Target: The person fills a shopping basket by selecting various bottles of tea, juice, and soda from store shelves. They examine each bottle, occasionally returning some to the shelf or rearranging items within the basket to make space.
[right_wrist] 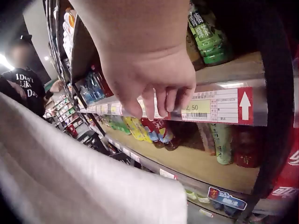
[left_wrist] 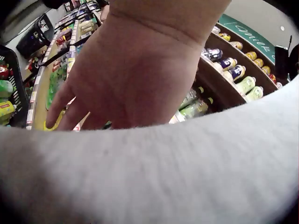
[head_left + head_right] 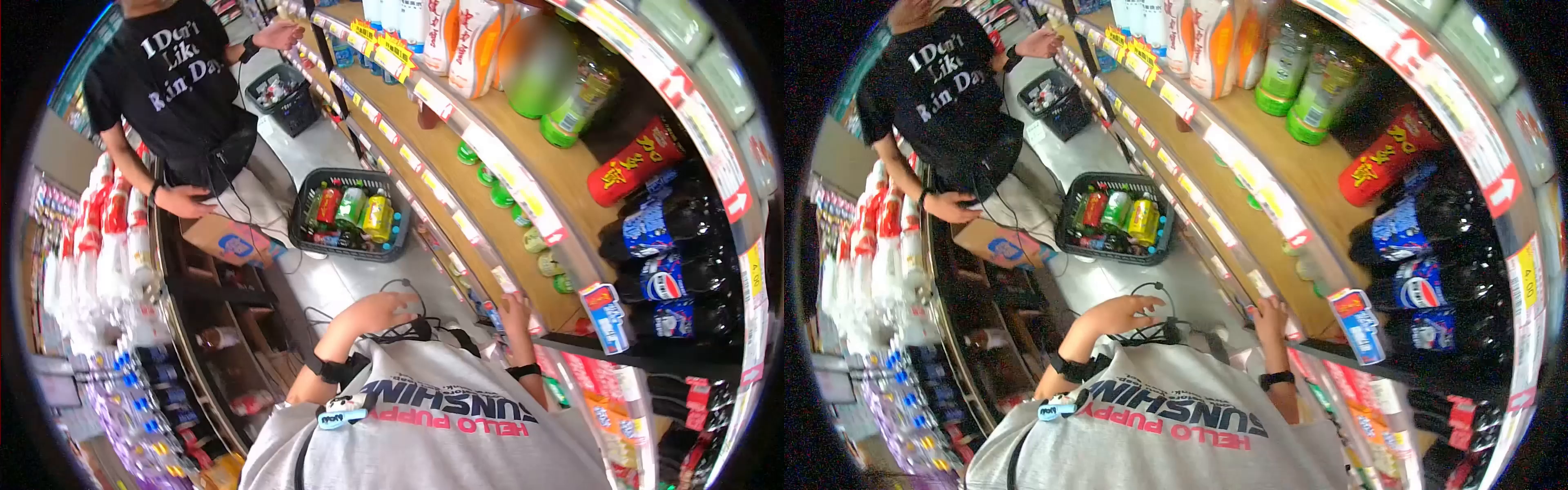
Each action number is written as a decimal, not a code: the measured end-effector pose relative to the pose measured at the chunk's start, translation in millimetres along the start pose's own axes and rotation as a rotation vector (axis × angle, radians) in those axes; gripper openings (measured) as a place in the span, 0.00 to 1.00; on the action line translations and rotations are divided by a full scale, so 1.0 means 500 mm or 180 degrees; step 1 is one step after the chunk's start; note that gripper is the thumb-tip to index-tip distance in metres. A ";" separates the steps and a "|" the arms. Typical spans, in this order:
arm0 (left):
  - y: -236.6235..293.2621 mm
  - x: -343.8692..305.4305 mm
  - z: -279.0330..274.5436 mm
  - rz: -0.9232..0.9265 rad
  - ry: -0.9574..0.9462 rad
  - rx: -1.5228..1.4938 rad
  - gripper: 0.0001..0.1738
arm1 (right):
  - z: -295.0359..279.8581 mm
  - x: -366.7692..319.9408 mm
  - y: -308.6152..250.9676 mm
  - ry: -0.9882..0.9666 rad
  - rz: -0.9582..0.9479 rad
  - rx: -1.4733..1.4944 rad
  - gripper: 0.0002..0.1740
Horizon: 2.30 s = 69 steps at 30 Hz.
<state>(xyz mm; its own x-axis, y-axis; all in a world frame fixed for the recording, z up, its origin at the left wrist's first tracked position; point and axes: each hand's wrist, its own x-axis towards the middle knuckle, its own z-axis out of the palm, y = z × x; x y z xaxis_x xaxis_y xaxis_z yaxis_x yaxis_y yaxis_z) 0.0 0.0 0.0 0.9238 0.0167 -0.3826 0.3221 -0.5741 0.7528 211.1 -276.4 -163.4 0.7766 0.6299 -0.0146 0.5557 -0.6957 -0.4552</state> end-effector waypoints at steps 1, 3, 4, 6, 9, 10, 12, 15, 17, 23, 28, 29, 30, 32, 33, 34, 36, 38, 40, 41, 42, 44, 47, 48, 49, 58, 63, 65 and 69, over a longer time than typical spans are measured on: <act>-0.009 -0.013 -0.007 0.0002 0.0040 0.0055 0.23 | 0.010 -0.012 0.001 0.0182 0.0241 0.0042 0.17; -0.098 -0.023 -0.060 0.0148 -0.0022 -0.0102 0.24 | 0.034 0.011 -0.012 0.0329 0.0811 -0.0232 0.18; -0.132 -0.052 -0.095 0.0147 0.0027 -0.0040 0.24 | 0.086 0.008 -0.020 0.0340 0.0750 -0.0209 0.18; -0.190 -0.119 -0.171 0.0042 0.0028 0.0082 0.24 | 0.168 -0.014 -0.073 -0.0034 0.1023 0.0231 0.19; -0.264 -0.181 -0.255 -0.0053 -0.0044 0.0220 0.24 | 0.229 -0.036 -0.183 -0.0801 0.1261 0.0566 0.20; -0.295 -0.194 -0.268 -0.0031 -0.0056 0.0267 0.24 | 0.220 -0.027 -0.215 -0.1201 0.1189 0.0710 0.20; -0.336 -0.216 -0.287 0.0009 -0.0006 0.0304 0.24 | 0.252 -0.046 -0.229 -0.1203 0.0987 0.0861 0.18; -0.367 -0.242 -0.330 -0.0005 -0.0116 0.0192 0.24 | 0.275 -0.055 -0.286 -0.1077 0.0972 0.0900 0.19; -0.390 -0.238 -0.340 0.0091 -0.0157 0.0232 0.24 | 0.279 -0.065 -0.314 -0.0939 0.1211 0.0965 0.19; -0.399 -0.180 -0.384 0.0400 -0.0302 0.0127 0.23 | 0.212 -0.066 -0.338 -0.1013 0.1548 0.0763 0.20; -0.549 -0.125 -0.435 -0.0422 -0.0340 -0.0323 0.19 | 0.204 0.023 -0.316 -0.0724 0.1411 0.0650 0.20; -0.572 -0.115 -0.436 -0.0621 -0.0176 -0.0291 0.19 | 0.208 0.047 -0.317 -0.0739 0.1456 0.0579 0.20; -0.597 -0.106 -0.422 -0.0697 0.0084 -0.0568 0.19 | 0.215 0.071 -0.325 -0.0865 0.1681 0.0647 0.19; -0.683 -0.103 -0.366 -0.0845 0.0400 -0.1395 0.18 | 0.270 0.121 -0.314 -0.1157 0.1588 0.0638 0.18; -0.688 -0.106 -0.342 -0.1118 0.0224 -0.1891 0.19 | 0.315 0.120 -0.289 -0.1360 0.1301 0.0545 0.18; -0.674 -0.116 -0.332 -0.1392 0.0038 -0.2394 0.19 | 0.347 0.112 -0.274 -0.1570 0.1021 0.0461 0.18; -0.625 -0.143 -0.345 -0.1451 -0.0341 -0.2129 0.19 | 0.360 0.131 -0.309 -0.1758 0.1148 0.0770 0.17; -0.539 -0.175 -0.405 -0.0742 -0.0626 -0.0121 0.20 | 0.386 0.128 -0.323 -0.1483 0.1141 0.1210 0.16; -0.503 -0.200 -0.481 -0.0323 -0.0809 0.1013 0.23 | 0.404 0.106 -0.318 -0.1749 0.1455 0.1198 0.17; -0.503 -0.213 -0.510 -0.0436 -0.0918 0.0856 0.24 | 0.411 0.098 -0.315 -0.1873 0.1600 0.1167 0.18; -0.491 -0.206 -0.566 -0.0808 -0.1269 -0.0122 0.24 | 0.418 0.092 -0.313 -0.2077 0.1653 0.1019 0.17; -0.528 -0.153 -0.634 -0.1061 -0.1780 -0.1735 0.23 | 0.441 0.087 -0.299 -0.2373 0.1671 0.0665 0.16; -0.716 -0.017 -0.687 -0.0506 -0.2142 -0.2723 0.24 | 0.506 0.190 -0.316 -0.2692 0.1571 0.0073 0.16; -0.820 0.068 -0.669 -0.0475 -0.1796 -0.2588 0.26 | 0.553 0.218 -0.303 -0.2427 0.1190 0.0093 0.16; -0.930 0.150 -0.646 -0.0455 -0.1448 -0.2430 0.29 | 0.604 0.248 -0.286 -0.2159 0.0842 0.0112 0.16; -1.336 0.620 -0.165 -0.2040 0.1522 -0.2504 0.36 | 0.963 0.783 -0.522 -0.1630 0.0623 0.0972 0.15; -1.284 0.618 -0.200 -0.2786 0.1212 -0.1313 0.36 | 1.161 0.929 -0.552 -0.0967 0.0714 0.0842 0.27; -1.302 0.623 -0.203 -0.2241 0.0833 -0.1216 0.36 | 1.214 0.959 -0.568 -0.0892 0.1293 0.0899 0.38; -1.352 0.617 -0.181 -0.1772 0.0957 -0.2277 0.36 | 1.239 0.981 -0.573 -0.1132 0.2119 0.1339 0.58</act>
<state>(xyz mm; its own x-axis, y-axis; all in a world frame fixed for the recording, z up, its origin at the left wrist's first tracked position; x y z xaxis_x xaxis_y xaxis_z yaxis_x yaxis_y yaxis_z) 85.7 467.4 -578.5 0.5821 0.4035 -0.7059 0.6897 0.2146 0.6915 248.9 446.0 -591.7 0.7234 0.2562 -0.6411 -0.1926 -0.8168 -0.5438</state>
